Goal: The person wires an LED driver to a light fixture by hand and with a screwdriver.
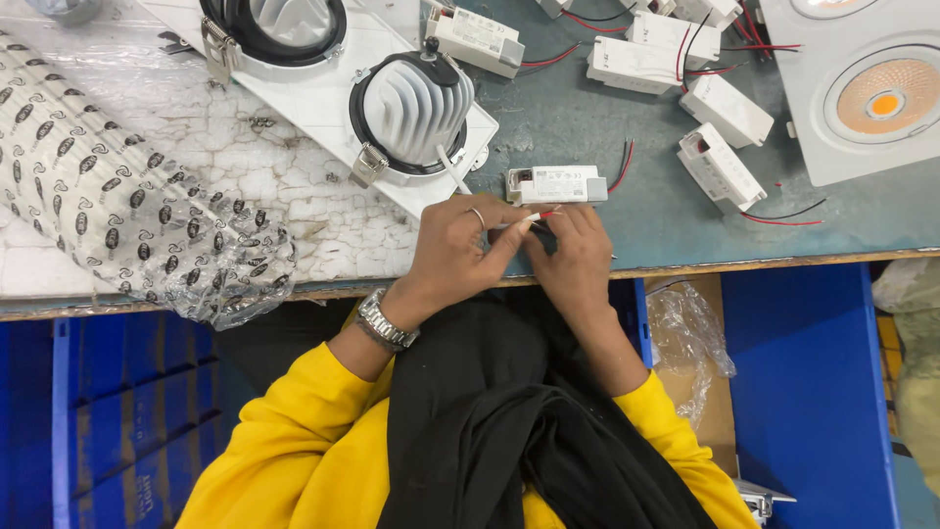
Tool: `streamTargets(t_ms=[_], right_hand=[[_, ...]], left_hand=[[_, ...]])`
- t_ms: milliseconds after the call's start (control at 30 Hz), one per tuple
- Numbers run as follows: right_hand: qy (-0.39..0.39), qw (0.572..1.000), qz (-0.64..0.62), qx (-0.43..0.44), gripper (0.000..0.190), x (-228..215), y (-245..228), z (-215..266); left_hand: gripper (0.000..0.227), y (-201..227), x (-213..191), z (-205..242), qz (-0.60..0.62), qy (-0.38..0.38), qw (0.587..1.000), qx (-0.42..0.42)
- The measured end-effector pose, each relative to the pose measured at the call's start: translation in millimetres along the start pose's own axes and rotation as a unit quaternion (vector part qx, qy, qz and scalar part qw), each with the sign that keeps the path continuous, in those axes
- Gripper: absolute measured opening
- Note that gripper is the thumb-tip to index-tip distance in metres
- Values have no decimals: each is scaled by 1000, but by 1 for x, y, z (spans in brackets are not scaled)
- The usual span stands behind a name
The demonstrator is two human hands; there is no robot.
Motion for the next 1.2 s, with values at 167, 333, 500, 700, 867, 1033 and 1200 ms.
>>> streamTargets(t_ms=[167, 333, 500, 700, 867, 1033, 1200], right_hand=[[-54, 997, -34, -31, 30, -14, 6, -3], [-129, 990, 42, -26, 31, -53, 36, -3], [-130, 990, 50, 0, 30, -64, 47, -4], [-164, 986, 17, 19, 30, -66, 54, -5], [-165, 980, -95, 58, 32, -83, 61, 0], [-58, 962, -251, 86, 35, -103, 56, 9], [123, 907, -385, 119, 75, -111, 65, 22]], left_hand=[[20, -16, -13, -7, -38, -40, 994, -97], [18, -42, -6, -13, -126, -102, 980, -117], [17, -56, 8, -20, -160, -94, 977, -102], [16, -63, 7, -27, -176, -44, 978, -105], [14, -64, 15, -19, -193, -66, 972, -119], [13, -65, 14, -18, -190, -74, 970, -129], [13, -66, 12, -17, -177, -66, 974, -124]])
Point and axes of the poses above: each hand's wrist, its own z-axis away from the middle knuckle, its own x-axis out of the palm, y = z × x, the point moved 7 cm from there along -z, towards the middle knuckle, and after that the axes turned 1 degree about -y, right-handed, at the moved point
